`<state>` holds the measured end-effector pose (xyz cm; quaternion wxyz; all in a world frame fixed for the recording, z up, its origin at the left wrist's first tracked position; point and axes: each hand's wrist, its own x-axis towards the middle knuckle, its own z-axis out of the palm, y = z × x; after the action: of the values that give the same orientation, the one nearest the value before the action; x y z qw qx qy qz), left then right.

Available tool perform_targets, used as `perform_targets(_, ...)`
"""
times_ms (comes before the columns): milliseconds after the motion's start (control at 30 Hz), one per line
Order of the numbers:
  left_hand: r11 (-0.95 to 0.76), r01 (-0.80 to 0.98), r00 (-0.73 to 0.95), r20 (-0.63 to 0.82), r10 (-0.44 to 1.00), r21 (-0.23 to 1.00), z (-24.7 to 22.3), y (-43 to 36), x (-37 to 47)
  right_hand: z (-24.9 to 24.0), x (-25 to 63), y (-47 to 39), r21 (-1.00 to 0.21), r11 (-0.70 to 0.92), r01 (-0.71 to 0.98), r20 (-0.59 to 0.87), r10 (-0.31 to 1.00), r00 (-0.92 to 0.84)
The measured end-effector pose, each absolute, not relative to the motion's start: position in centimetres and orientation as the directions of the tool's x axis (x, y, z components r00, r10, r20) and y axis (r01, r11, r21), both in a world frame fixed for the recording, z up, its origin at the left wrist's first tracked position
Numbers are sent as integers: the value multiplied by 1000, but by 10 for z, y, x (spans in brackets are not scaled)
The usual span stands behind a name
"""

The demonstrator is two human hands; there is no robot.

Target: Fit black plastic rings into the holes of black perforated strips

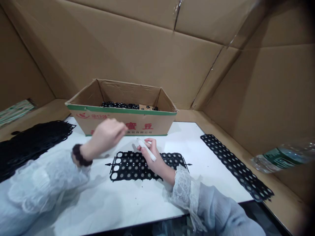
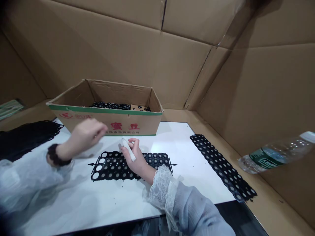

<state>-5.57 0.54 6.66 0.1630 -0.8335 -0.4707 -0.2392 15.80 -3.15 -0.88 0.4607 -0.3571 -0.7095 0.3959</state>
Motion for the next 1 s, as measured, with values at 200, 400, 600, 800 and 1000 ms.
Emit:
perform_targets(200, -524, 833, 487, 215, 846, 176, 3, -45, -50, -2, 158, -26, -985, 175, 6, 161, 921, -354)
perform_targets(400, -346, 713, 323, 151, 934, 610, 7, -44, -48, 0, 154, -22, -981, 161, 109, 123, 948, -294)
perform_targets(600, -111, 493, 298, -48, 953, 863, 2, -33, -52, -4, 151, -23, -925, 281, 256, 185, 920, -344)
perform_targets(800, -51, 461, 285, -93, 954, 886, 8, -34, -50, -7, 152, -23, -916, 232, 328, 88, 912, -400)
perform_targets(1000, 109, 334, 346, -229, 910, 936, 16, -40, -49, -12, 148, -25, -925, 225, 308, 122, 940, -318)
